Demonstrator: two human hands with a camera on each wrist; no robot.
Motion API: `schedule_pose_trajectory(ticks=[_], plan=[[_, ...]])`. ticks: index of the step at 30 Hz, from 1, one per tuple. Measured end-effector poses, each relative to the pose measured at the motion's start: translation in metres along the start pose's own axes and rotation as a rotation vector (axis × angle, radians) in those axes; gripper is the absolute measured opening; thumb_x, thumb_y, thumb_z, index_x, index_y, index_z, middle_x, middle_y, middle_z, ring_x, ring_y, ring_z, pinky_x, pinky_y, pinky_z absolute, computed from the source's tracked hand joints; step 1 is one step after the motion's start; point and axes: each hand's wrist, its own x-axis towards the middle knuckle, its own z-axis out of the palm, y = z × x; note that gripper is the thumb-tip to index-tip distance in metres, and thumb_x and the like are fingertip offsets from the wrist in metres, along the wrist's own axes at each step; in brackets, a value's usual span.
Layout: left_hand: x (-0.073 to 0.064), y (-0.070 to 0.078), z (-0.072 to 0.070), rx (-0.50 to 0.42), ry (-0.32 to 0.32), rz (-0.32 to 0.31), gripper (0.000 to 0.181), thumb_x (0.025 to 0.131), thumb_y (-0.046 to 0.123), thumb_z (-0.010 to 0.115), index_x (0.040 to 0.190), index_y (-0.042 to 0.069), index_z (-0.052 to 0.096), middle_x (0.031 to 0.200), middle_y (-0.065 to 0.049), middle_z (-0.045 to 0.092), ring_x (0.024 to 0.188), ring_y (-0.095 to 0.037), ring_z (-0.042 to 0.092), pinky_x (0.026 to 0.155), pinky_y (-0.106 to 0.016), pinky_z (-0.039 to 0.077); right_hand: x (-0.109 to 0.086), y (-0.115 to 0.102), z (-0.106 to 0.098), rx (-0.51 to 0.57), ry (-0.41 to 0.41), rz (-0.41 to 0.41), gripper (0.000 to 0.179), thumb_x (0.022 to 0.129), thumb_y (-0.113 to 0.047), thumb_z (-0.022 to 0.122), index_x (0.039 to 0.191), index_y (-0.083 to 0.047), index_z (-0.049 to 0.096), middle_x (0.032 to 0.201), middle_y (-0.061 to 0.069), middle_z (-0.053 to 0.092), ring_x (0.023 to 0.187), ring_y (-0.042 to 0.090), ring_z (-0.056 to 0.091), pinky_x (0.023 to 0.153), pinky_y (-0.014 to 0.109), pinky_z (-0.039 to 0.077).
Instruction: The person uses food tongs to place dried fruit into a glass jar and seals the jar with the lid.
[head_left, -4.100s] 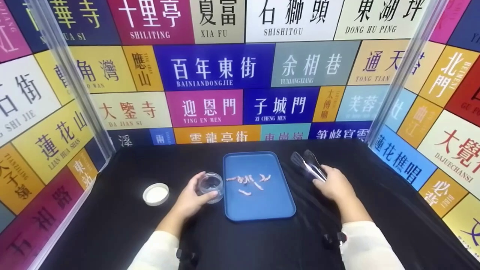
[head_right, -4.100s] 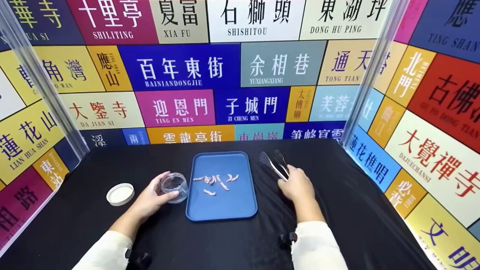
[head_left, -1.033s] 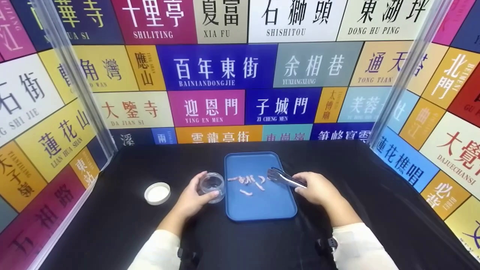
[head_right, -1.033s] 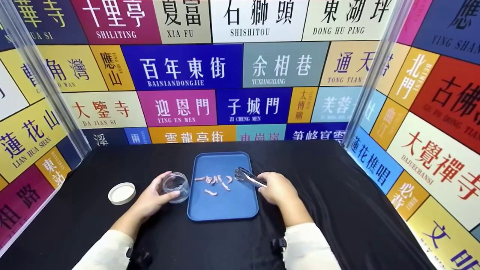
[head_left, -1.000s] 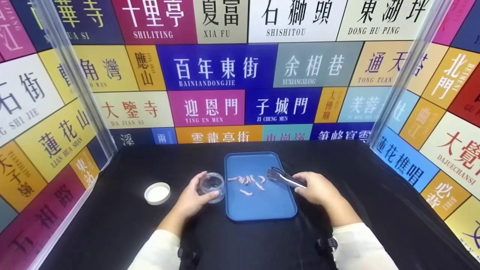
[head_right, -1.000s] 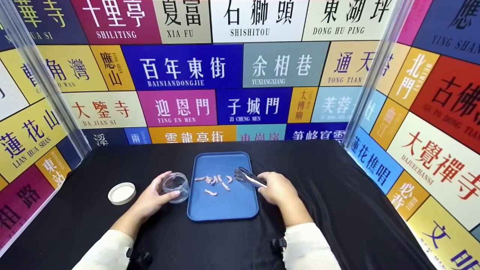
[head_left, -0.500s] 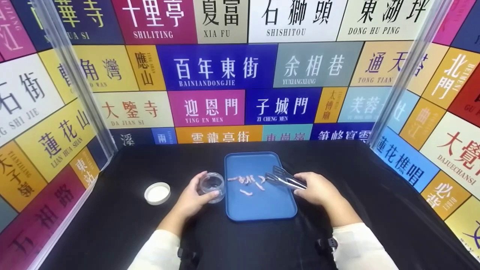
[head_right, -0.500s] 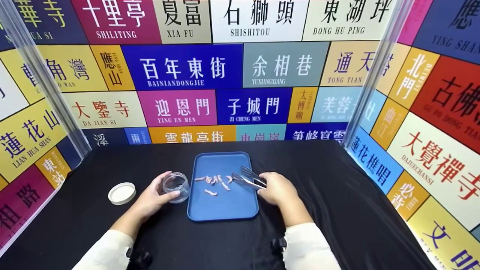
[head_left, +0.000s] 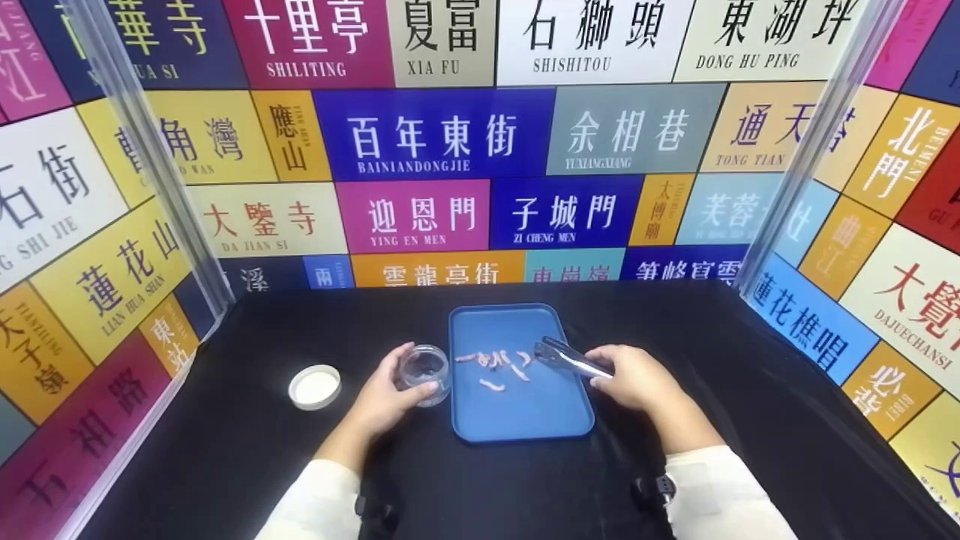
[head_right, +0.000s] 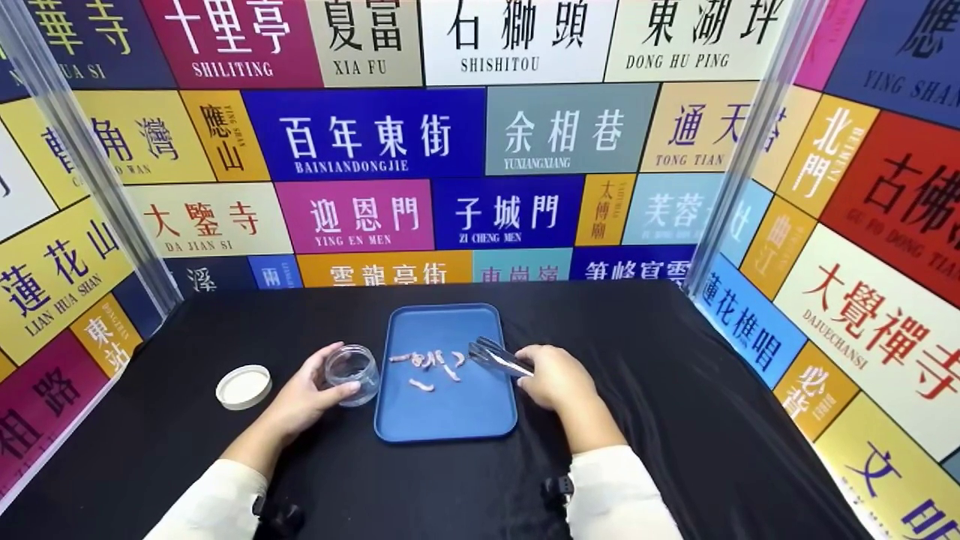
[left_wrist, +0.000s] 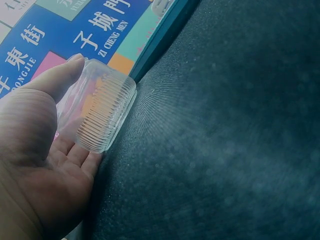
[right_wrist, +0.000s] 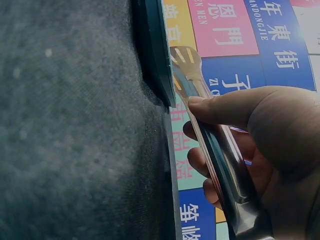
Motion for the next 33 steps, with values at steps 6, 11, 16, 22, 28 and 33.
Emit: schedule_pose_trajectory(ticks=[6,11,16,22,28,33], plan=[[0.0,0.0,0.0,-0.002,0.006,0.002,0.089,0.087,0.035,0.09,0.162,0.016,0.044,0.161,-0.013,0.056,0.145,-0.036,0.057,0.125,-0.058,0.042,0.0,-0.001,0.001,0.009,0.006,-0.006,0.031,0.099,-0.016,0.075,0.13,-0.014,0.075,0.122,0.013,0.078,0.109,0.032,0.071,0.107,0.062,0.055],[-0.001,0.001,-0.001,-0.012,0.006,0.011,0.09,0.087,0.033,0.091,0.161,0.015,0.044,0.16,-0.014,0.057,0.143,-0.036,0.058,0.124,-0.057,0.043,0.0,-0.001,0.0,0.006,0.018,-0.015,0.031,0.099,-0.018,0.075,0.13,-0.014,0.075,0.124,0.013,0.078,0.113,0.034,0.071,0.109,0.063,0.054],[-0.001,0.002,0.0,-0.026,0.001,0.015,0.09,0.087,0.032,0.091,0.162,0.014,0.044,0.161,-0.013,0.056,0.145,-0.035,0.057,0.125,-0.055,0.043,-0.001,-0.004,-0.002,0.007,0.043,-0.024,0.035,0.099,-0.018,0.075,0.134,-0.015,0.074,0.131,0.014,0.076,0.122,0.038,0.069,0.112,0.064,0.051],[-0.001,0.003,0.0,-0.017,0.004,0.013,0.089,0.087,0.032,0.091,0.161,0.015,0.045,0.159,-0.014,0.057,0.142,-0.036,0.059,0.123,-0.057,0.045,-0.001,-0.018,-0.003,0.027,0.05,-0.016,0.038,0.1,-0.02,0.074,0.138,-0.017,0.072,0.139,0.015,0.072,0.131,0.04,0.066,0.115,0.065,0.049],[-0.001,0.003,0.0,-0.013,0.005,0.028,0.088,0.087,0.031,0.09,0.161,0.014,0.045,0.156,-0.017,0.058,0.138,-0.037,0.061,0.12,-0.058,0.047,0.0,-0.036,-0.002,0.022,0.057,-0.037,0.04,0.099,-0.022,0.075,0.139,-0.019,0.072,0.142,0.015,0.071,0.135,0.039,0.064,0.117,0.063,0.048],[-0.001,0.001,0.0,-0.022,0.004,0.023,0.088,0.087,0.03,0.091,0.161,0.015,0.045,0.157,-0.015,0.058,0.139,-0.036,0.06,0.121,-0.057,0.046,0.003,-0.053,0.0,0.026,0.049,-0.053,0.041,0.099,-0.024,0.076,0.14,-0.023,0.072,0.145,0.013,0.07,0.138,0.038,0.062,0.119,0.063,0.047]])
